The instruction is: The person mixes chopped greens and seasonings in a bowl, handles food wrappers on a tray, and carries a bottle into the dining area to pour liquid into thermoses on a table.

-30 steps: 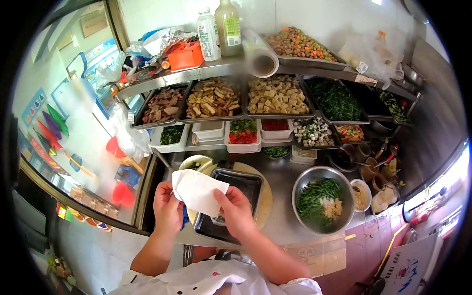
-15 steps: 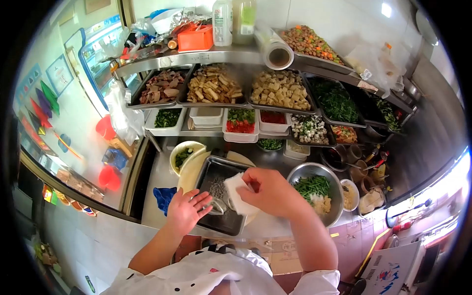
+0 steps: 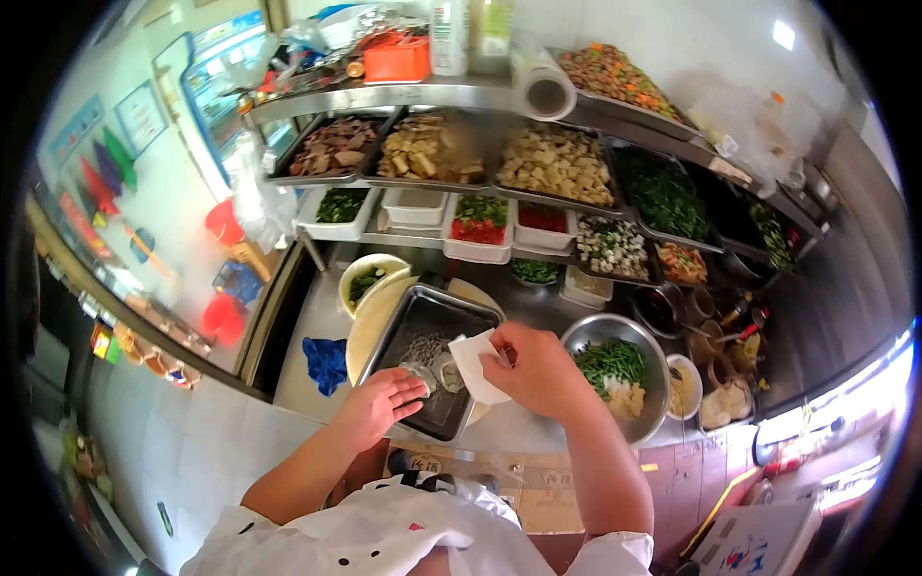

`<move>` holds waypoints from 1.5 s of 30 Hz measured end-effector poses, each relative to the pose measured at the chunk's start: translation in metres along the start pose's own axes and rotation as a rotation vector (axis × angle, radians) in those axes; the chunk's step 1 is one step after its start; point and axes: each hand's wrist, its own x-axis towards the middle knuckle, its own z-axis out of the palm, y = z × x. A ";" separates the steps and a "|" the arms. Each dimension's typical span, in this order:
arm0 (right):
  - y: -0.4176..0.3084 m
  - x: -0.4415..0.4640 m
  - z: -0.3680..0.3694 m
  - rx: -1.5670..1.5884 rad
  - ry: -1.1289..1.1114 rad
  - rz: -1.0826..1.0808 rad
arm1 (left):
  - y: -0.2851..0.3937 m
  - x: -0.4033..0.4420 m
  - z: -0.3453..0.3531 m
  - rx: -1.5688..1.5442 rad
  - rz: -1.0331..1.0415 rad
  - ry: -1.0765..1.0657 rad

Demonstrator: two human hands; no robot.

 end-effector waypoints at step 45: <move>-0.503 -0.153 0.468 1.310 -2.073 -1.323 | 0.143 -0.685 -0.084 0.368 1.465 -0.177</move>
